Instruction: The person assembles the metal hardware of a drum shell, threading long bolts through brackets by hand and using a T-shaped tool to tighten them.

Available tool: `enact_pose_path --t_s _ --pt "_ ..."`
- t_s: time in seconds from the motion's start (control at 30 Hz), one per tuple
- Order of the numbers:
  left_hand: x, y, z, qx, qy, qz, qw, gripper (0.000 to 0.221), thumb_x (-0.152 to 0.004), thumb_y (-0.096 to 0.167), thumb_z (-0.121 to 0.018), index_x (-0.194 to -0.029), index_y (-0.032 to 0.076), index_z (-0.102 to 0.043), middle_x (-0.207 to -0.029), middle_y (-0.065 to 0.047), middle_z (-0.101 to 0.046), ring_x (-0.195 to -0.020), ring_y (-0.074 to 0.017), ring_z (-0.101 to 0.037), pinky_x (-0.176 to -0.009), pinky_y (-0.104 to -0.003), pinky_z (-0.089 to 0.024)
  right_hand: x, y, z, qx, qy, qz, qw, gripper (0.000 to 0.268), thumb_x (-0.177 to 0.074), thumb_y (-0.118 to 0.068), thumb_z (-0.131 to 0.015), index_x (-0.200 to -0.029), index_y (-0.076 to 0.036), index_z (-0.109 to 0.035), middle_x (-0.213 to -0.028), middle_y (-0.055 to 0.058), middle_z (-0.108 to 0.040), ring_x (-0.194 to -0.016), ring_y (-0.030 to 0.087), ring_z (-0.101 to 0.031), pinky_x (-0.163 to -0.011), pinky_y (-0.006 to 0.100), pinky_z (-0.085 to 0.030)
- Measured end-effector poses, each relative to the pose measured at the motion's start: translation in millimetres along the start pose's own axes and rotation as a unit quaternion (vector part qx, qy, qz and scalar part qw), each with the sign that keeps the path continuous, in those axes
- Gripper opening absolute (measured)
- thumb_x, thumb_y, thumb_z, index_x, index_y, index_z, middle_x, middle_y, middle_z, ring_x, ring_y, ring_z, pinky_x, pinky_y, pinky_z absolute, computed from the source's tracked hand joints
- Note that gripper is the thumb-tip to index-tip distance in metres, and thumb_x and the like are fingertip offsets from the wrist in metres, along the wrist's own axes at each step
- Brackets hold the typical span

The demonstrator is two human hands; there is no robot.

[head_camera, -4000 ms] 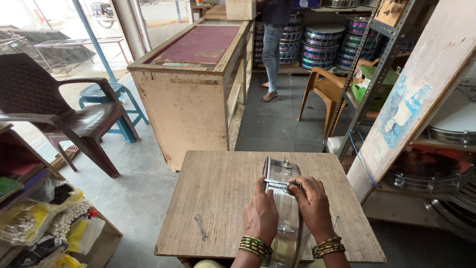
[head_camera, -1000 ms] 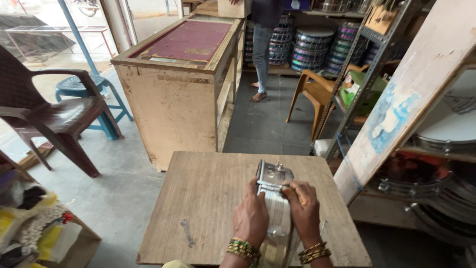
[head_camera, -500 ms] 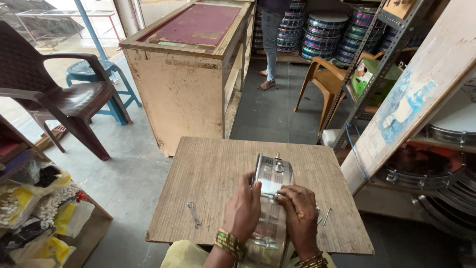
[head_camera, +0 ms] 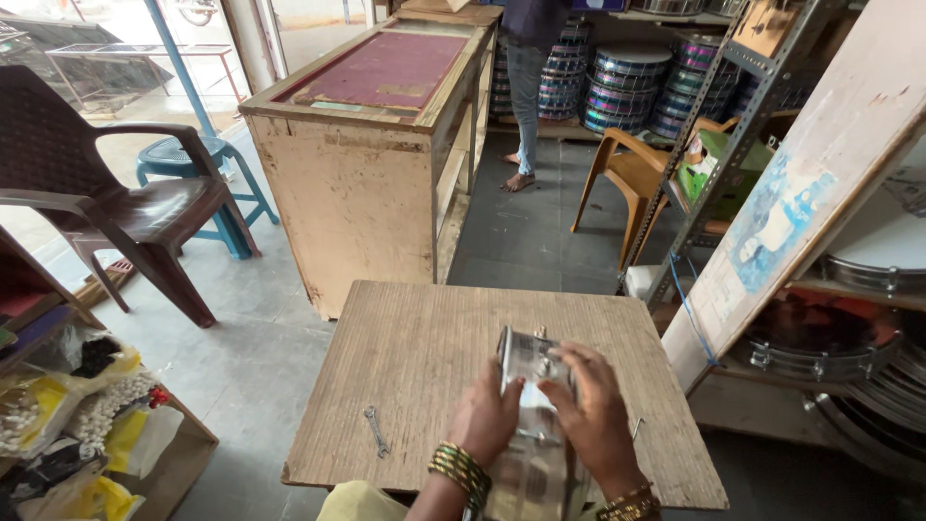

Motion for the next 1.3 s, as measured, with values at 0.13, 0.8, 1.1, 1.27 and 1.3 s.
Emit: enact_pose_path --t_s 0.13,0.8,1.1,1.27,1.3 --pt "26 14 -8 0.018 0.071 -0.137 0.988 0.052 -0.098 0.031 -0.056 -0.141 0.004 -0.046 -0.088 -0.027 -0.071 -0.082 -0.0481 -0.066 -0.072 -0.057 -0.05 -1 0 -8 0.014 -0.014 -0.103 0.994 0.031 -0.082 -0.021 -0.076 -0.11 -0.007 -0.074 -0.113 0.01 -0.074 -0.108 0.029 -0.068 -0.092 0.039 -0.053" --pt "63 -10 26 0.081 0.09 -0.159 0.98 0.046 -0.099 0.019 -0.053 -0.141 0.001 -0.047 -0.085 -0.026 -0.069 -0.079 -0.0449 -0.067 -0.069 -0.056 -0.05 13 -28 -19 -0.147 -0.037 -0.149 0.977 0.014 -0.083 -0.011 -0.074 -0.093 -0.002 -0.071 -0.099 0.009 -0.071 -0.084 0.025 -0.077 -0.074 0.035 -0.062" --pt "65 9 50 0.156 0.132 -0.2 0.958 0.051 -0.099 0.014 -0.052 -0.147 0.002 -0.042 -0.077 -0.022 -0.068 -0.069 -0.0385 -0.068 -0.061 -0.049 -0.05 -5 -46 -20 -0.03 0.044 0.043 0.998 0.016 -0.081 -0.009 -0.078 -0.094 -0.003 -0.071 -0.102 0.008 -0.074 -0.098 0.025 -0.069 -0.084 0.037 -0.056" --pt "54 -10 44 0.173 0.122 -0.099 0.972 0.054 -0.099 0.019 -0.051 -0.151 0.009 -0.041 -0.088 -0.024 -0.071 -0.076 -0.0361 -0.073 -0.064 -0.046 -0.054 0 -32 -52 -0.054 0.054 0.069 0.995 0.017 -0.083 -0.008 -0.077 -0.099 -0.005 -0.07 -0.108 0.01 -0.072 -0.105 0.026 -0.068 -0.088 0.037 -0.056" --pt "50 -14 41 0.178 0.128 -0.096 0.971 0.054 -0.099 0.019 -0.05 -0.151 0.01 -0.041 -0.093 -0.024 -0.073 -0.08 -0.0354 -0.075 -0.065 -0.045 -0.056 -2 -28 -57 -0.073 0.047 0.062 0.994 0.017 -0.085 -0.006 -0.076 -0.101 -0.005 -0.071 -0.109 0.011 -0.07 -0.106 0.026 -0.068 -0.087 0.036 -0.057"
Point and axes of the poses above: each hand's wrist, its own x-axis away from the middle knuckle, its own z-axis out of the back of the hand, y = z × x, the point moved 3 cm from there along -x, towards the middle knuckle
